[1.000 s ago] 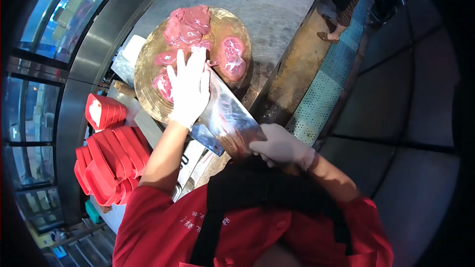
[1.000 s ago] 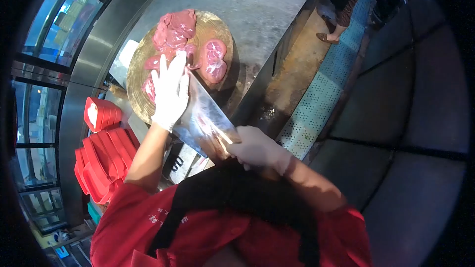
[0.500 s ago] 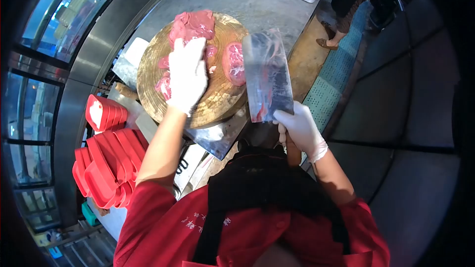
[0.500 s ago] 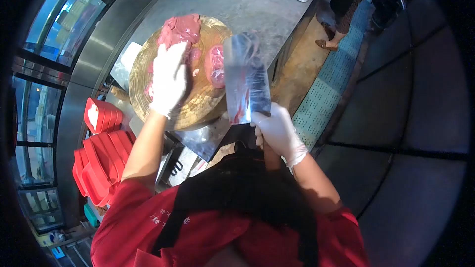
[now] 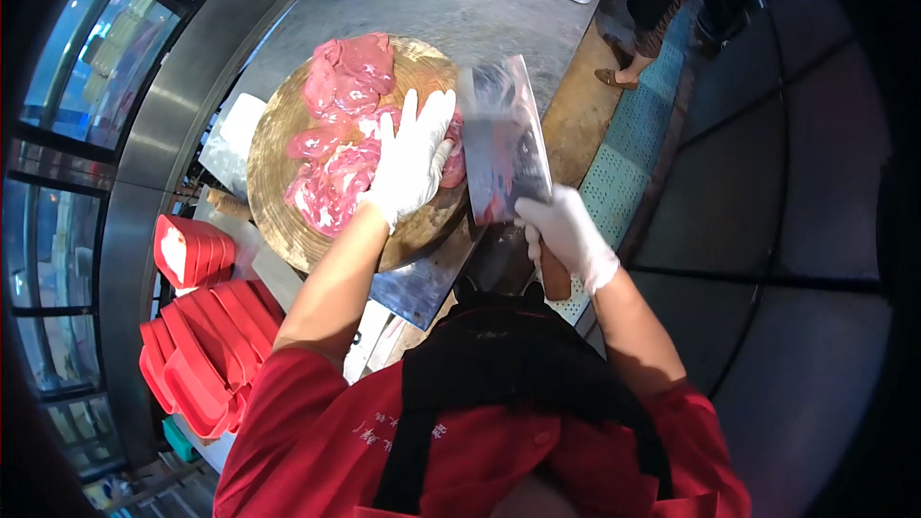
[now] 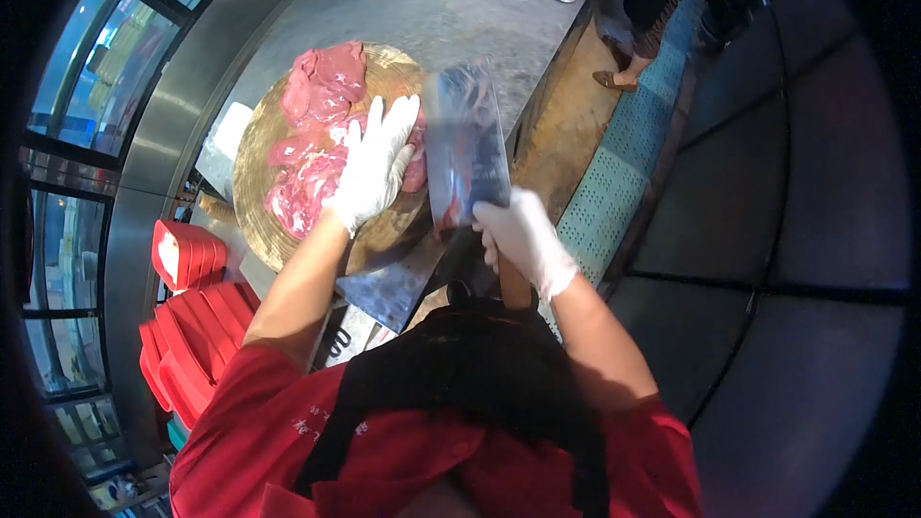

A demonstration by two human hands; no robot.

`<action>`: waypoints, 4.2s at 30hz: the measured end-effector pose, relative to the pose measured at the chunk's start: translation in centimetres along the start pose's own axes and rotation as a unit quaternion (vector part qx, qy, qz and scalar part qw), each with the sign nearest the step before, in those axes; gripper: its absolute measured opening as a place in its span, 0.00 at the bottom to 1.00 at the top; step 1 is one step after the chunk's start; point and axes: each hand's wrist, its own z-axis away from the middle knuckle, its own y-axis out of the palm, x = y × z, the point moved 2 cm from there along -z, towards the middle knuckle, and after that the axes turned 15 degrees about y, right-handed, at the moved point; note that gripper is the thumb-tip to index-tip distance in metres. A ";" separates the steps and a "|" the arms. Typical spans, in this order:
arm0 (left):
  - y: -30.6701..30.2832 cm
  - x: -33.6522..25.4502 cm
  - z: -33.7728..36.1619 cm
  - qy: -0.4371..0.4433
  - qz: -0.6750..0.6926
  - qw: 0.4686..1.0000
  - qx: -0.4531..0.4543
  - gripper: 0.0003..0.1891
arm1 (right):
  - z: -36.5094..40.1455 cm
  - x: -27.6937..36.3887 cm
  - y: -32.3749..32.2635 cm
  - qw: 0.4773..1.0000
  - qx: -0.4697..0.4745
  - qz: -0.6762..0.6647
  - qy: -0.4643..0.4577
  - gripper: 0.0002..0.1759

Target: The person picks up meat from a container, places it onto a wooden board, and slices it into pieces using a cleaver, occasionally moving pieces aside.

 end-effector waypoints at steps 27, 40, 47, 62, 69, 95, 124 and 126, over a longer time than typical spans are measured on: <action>0.1 -1.0 0.1 -0.032 -0.020 0.999 0.018 0.36 | 0.0 -1.6 0.1 0.995 0.048 0.085 -0.013 0.15; -0.2 -1.6 0.9 -0.018 -0.062 0.998 0.007 0.36 | -0.8 -0.9 1.4 0.990 0.065 0.113 -0.053 0.15; 0.5 -1.4 1.5 -0.019 -0.131 0.990 0.052 0.33 | -3.1 -1.7 2.3 0.992 0.113 0.057 0.001 0.15; -5.5 -1.9 9.7 -0.141 -0.140 0.975 -0.097 0.28 | 4.5 -1.8 6.1 0.942 0.255 0.209 -0.064 0.10; -5.5 4.8 13.9 -0.232 -0.258 0.933 -0.095 0.25 | 5.2 -2.0 4.2 0.968 0.185 0.167 0.031 0.09; -7.6 7.4 13.6 -0.168 -0.065 0.933 -0.312 0.15 | 1.4 1.8 6.4 0.992 0.014 0.121 -0.022 0.08; -7.1 3.2 10.4 -0.077 0.002 0.979 -0.190 0.51 | 1.4 -0.7 11.8 0.966 0.136 0.218 -0.015 0.10; -6.7 2.9 11.1 -0.099 0.023 0.965 -0.243 0.48 | 1.2 -0.7 11.6 0.963 0.141 0.227 -0.028 0.11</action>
